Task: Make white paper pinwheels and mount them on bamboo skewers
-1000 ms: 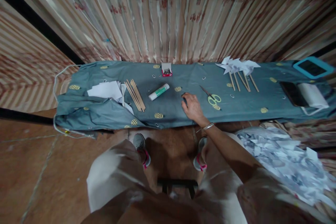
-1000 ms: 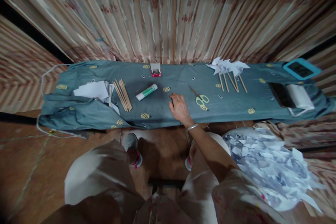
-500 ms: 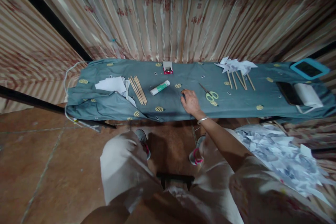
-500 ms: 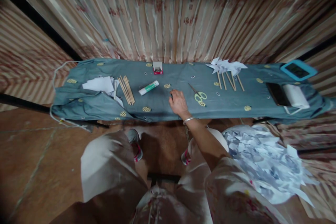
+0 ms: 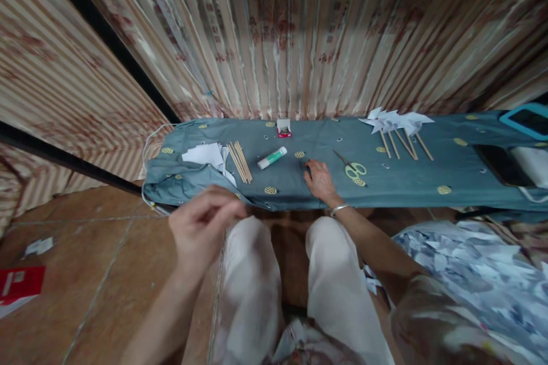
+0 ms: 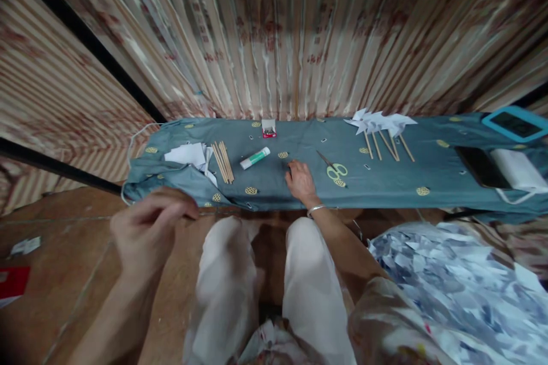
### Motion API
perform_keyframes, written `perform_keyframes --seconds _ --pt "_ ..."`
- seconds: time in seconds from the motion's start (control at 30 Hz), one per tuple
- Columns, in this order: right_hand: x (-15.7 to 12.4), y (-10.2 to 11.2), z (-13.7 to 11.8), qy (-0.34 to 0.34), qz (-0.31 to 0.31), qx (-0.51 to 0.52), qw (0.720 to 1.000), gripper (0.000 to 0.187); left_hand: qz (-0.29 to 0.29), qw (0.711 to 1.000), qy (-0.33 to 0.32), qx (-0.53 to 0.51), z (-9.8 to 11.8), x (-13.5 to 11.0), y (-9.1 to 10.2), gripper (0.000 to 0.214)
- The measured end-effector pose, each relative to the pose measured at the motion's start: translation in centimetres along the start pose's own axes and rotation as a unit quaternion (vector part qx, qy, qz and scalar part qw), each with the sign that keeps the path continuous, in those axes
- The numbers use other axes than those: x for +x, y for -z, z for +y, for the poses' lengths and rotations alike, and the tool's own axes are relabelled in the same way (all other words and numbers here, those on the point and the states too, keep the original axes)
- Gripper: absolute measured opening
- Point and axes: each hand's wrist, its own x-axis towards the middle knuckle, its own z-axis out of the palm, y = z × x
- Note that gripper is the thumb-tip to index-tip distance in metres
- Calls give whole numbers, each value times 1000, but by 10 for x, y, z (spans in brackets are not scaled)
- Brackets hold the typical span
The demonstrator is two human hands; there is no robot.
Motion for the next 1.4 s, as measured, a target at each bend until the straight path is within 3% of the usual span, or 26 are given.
perform_keyframes --seconds 0.1,0.2,0.27,0.33,0.5,0.87,1.4 --pt "0 0 0 -2 2 6 1000 30 -10 985 83 154 -70 55 -2 22" --pt "0 0 -1 -4 3 8 1000 29 -55 960 88 261 -135 95 3 12" --pt "0 0 -1 -5 5 7 1000 29 -72 950 68 297 -162 112 5 17" --pt "1 1 -2 -6 6 6 1000 29 -93 934 38 343 -176 122 6 24" --pt "1 1 -3 -8 6 4 1000 30 -143 910 30 389 -188 130 0 29" --pt "1 1 -2 -13 1 12 1000 29 -115 907 111 389 -197 133 8 18" --pt "2 4 -3 -20 -6 2 1000 29 -30 918 187 347 -209 144 11 16"
